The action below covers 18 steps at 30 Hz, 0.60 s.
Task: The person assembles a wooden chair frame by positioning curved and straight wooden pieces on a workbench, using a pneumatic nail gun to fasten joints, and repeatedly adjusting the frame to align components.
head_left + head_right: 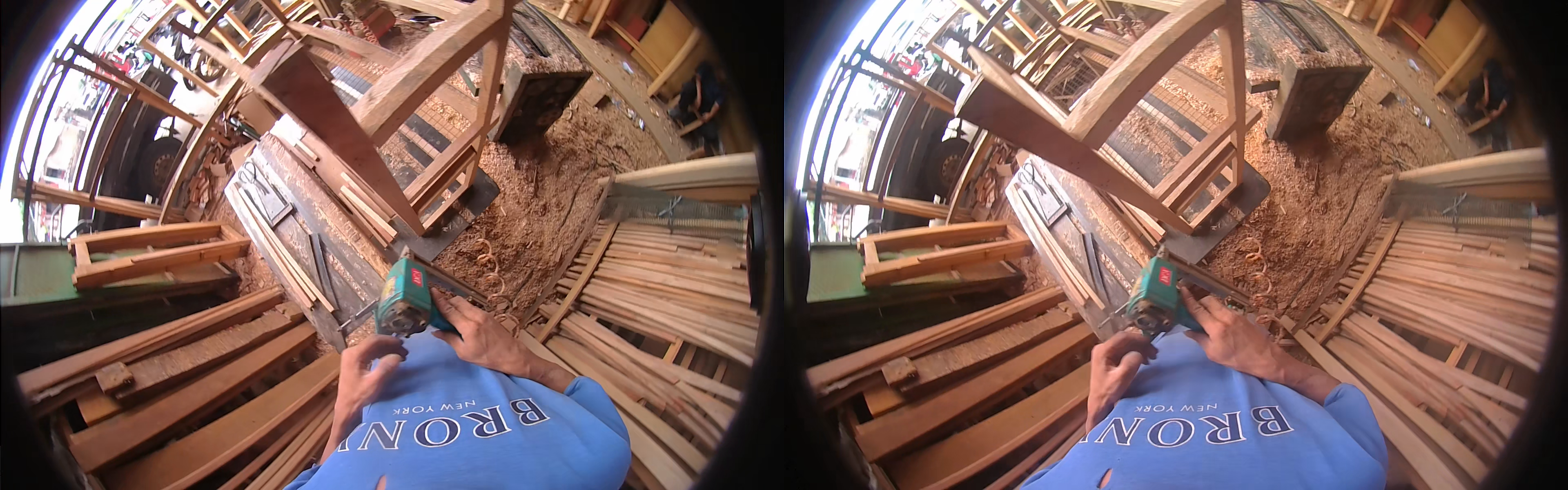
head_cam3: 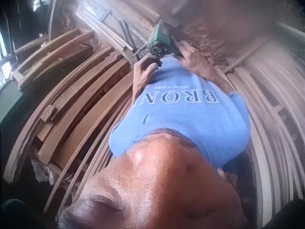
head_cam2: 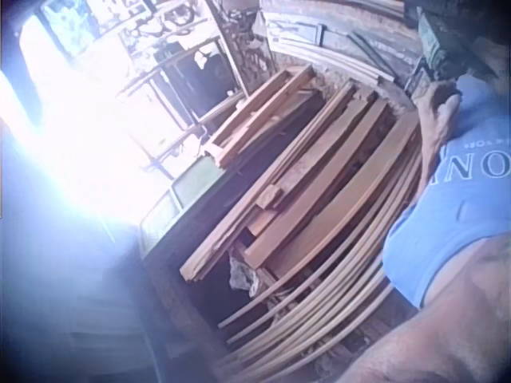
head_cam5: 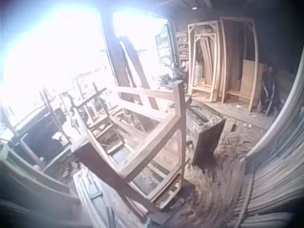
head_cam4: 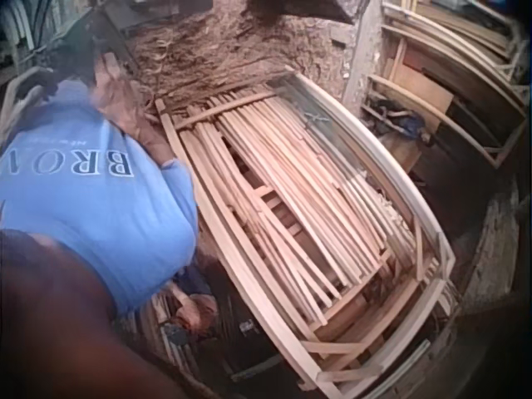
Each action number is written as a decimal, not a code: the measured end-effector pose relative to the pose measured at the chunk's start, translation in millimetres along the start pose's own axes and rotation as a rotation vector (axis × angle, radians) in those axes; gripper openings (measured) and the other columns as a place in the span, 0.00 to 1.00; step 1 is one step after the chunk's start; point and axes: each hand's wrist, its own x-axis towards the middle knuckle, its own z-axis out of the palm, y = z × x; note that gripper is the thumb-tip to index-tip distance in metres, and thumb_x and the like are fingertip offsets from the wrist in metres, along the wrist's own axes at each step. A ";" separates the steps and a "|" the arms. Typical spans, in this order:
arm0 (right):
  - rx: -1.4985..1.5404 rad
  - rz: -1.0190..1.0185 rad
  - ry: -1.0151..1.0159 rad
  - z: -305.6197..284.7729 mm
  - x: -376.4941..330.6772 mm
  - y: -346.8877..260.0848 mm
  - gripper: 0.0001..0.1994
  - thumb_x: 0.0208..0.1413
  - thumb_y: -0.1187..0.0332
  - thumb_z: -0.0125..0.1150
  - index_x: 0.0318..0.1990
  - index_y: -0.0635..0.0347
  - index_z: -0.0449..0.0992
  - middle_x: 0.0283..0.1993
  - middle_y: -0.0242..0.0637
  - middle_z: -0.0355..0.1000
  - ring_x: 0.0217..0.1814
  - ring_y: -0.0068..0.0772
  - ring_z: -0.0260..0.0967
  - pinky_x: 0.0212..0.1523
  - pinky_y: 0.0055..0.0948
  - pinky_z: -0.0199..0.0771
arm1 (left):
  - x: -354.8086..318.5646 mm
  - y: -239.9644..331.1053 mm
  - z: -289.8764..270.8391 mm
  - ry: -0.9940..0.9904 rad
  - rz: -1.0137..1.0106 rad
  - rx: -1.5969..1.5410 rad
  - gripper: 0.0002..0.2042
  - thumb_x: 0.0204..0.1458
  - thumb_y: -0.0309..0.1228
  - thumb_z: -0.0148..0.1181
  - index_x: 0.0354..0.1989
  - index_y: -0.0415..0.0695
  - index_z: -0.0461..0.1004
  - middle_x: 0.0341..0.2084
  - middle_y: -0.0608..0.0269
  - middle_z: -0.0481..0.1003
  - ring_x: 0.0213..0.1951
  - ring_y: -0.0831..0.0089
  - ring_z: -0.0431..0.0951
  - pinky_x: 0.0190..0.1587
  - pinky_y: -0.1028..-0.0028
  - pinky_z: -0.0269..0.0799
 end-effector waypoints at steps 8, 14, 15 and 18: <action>-0.095 -0.216 -0.060 10.9 38.0 -10.9 0.27 0.52 0.79 0.62 0.63 0.64 0.72 0.51 0.50 0.67 0.47 0.51 0.75 0.44 0.40 0.79 | 44.9 -36.3 95.4 0.378 0.129 -0.354 0.25 0.64 0.45 0.60 0.55 0.34 0.69 0.41 0.58 0.76 0.42 0.69 0.74 0.47 0.68 0.71; -0.163 -0.220 0.105 15.6 23.9 -6.1 0.22 0.50 0.81 0.65 0.55 0.68 0.75 0.49 0.48 0.71 0.49 0.49 0.75 0.46 0.38 0.77 | 60.8 -36.3 112.5 0.525 0.205 -0.426 0.20 0.66 0.44 0.56 0.47 0.34 0.74 0.38 0.58 0.78 0.39 0.70 0.73 0.46 0.67 0.71; -0.186 -0.204 0.131 17.7 21.0 -6.3 0.21 0.50 0.80 0.66 0.54 0.68 0.76 0.51 0.48 0.71 0.49 0.51 0.75 0.47 0.39 0.76 | 64.4 -37.0 115.6 0.532 0.256 -0.525 0.19 0.65 0.44 0.58 0.42 0.36 0.76 0.35 0.59 0.77 0.39 0.74 0.73 0.44 0.68 0.70; -0.138 -0.135 0.146 23.6 9.4 -4.4 0.20 0.52 0.80 0.64 0.54 0.68 0.76 0.54 0.49 0.72 0.53 0.51 0.75 0.51 0.38 0.76 | 70.3 -37.2 113.8 0.538 0.224 -0.572 0.18 0.64 0.44 0.60 0.39 0.37 0.76 0.29 0.63 0.77 0.35 0.78 0.72 0.37 0.71 0.70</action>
